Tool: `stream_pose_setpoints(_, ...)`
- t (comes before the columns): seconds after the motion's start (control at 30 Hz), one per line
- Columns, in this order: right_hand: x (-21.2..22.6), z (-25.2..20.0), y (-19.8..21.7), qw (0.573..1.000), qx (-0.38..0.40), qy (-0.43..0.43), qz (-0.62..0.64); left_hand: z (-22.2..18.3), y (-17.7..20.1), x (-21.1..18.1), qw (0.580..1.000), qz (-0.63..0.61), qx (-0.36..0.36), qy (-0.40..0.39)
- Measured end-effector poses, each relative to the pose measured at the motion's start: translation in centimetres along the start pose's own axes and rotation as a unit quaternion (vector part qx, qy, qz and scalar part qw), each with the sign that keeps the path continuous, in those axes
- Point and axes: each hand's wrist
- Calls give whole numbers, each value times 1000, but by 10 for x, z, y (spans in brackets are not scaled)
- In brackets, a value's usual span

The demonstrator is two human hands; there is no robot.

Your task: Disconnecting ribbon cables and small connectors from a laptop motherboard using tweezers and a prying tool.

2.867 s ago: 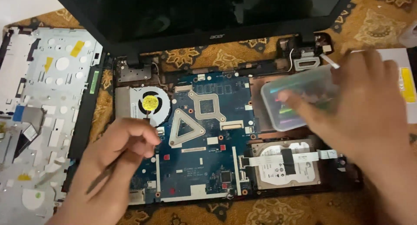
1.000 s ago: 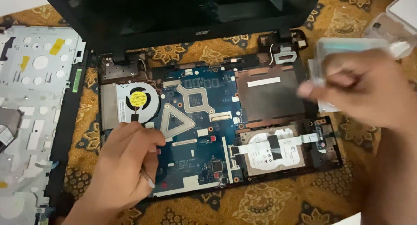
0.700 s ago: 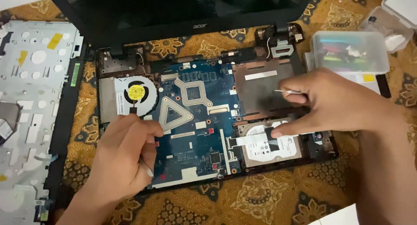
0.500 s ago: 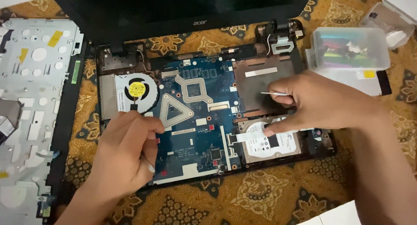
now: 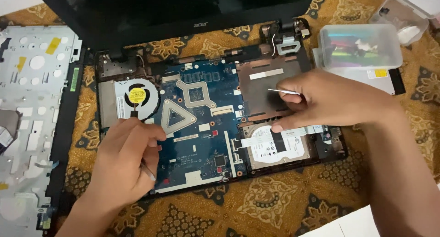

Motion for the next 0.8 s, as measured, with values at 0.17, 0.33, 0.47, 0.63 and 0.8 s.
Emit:
stream_pose_setpoints(0.17, 13, 1, 4, 996, 42, -67, -30, 2, 1, 0, 1000, -6, 4, -1)
stream_pose_setpoints(0.33, 15, 4, 2, 994, 57, -74, -53, 5, 3, -3, 1000, -17, 1, 1)
stream_pose_setpoints(0.47, 8, 3, -1, 995, 50, -90, -7, 1, 2, 1, 1000, -15, 10, 5)
stream_pose_setpoints(0.63, 8, 3, 0, 994, 28, -90, 49, -3, 0, 5, 1000, -8, 18, 19)
stream_pose_setpoints(0.8, 6, 4, 0, 993, 28, -96, 57, 0, 1, 3, 1000, -10, 10, 13)
Point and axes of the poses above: each hand's wrist, its own z-axis towards the middle knuckle, its own y-axis out of the back of the hand, x = y × z, and after that the axes turned 11 degrees about -x, right-handed
